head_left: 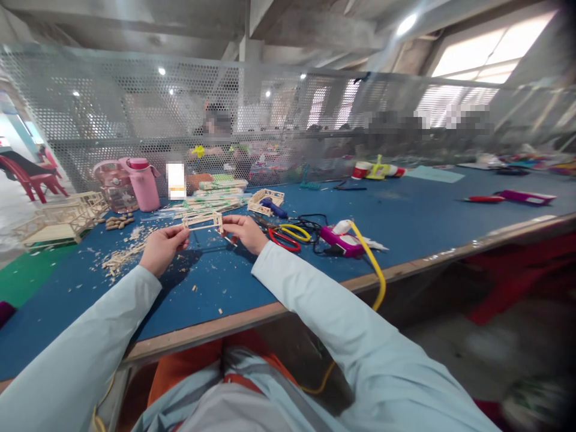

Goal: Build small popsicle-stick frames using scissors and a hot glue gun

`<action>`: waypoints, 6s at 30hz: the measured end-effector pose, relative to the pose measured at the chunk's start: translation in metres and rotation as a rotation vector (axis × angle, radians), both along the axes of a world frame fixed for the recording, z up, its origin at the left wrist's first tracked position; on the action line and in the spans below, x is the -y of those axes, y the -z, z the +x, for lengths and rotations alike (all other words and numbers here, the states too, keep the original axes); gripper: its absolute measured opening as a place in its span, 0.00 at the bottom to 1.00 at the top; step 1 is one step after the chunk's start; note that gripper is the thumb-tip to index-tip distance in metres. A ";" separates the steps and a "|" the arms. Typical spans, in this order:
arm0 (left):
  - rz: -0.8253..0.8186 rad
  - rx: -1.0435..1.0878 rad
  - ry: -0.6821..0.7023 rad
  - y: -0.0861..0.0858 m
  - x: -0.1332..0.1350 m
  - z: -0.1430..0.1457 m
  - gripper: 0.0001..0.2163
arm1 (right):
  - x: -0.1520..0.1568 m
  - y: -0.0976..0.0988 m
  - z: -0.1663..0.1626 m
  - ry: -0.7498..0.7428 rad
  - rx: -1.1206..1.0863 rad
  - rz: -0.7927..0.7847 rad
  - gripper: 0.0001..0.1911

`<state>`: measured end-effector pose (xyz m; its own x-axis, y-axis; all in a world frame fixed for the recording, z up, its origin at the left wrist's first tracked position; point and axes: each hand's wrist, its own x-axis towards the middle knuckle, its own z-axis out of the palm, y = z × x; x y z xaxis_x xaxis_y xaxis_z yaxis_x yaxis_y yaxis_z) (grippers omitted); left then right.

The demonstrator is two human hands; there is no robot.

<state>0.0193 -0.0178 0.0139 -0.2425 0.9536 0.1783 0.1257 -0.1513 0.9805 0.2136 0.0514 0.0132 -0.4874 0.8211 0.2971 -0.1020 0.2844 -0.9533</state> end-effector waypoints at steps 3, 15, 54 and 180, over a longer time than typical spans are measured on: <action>-0.014 -0.003 0.020 0.000 -0.001 -0.003 0.21 | 0.001 -0.002 0.002 -0.038 -0.045 -0.045 0.14; 0.045 -0.380 -0.103 0.005 -0.001 -0.012 0.17 | -0.007 0.004 0.002 0.120 0.082 0.180 0.15; -0.048 0.113 0.267 -0.004 -0.002 -0.022 0.18 | 0.032 -0.021 -0.007 -0.213 -0.251 0.054 0.17; -0.102 -0.343 0.008 -0.008 0.011 -0.006 0.21 | -0.011 0.001 0.003 0.004 0.076 0.046 0.16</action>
<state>0.0137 -0.0284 0.0218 -0.1778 0.9723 0.1518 0.4496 -0.0569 0.8914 0.2166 0.0621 0.0123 -0.5066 0.8094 0.2970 -0.0288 0.3284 -0.9441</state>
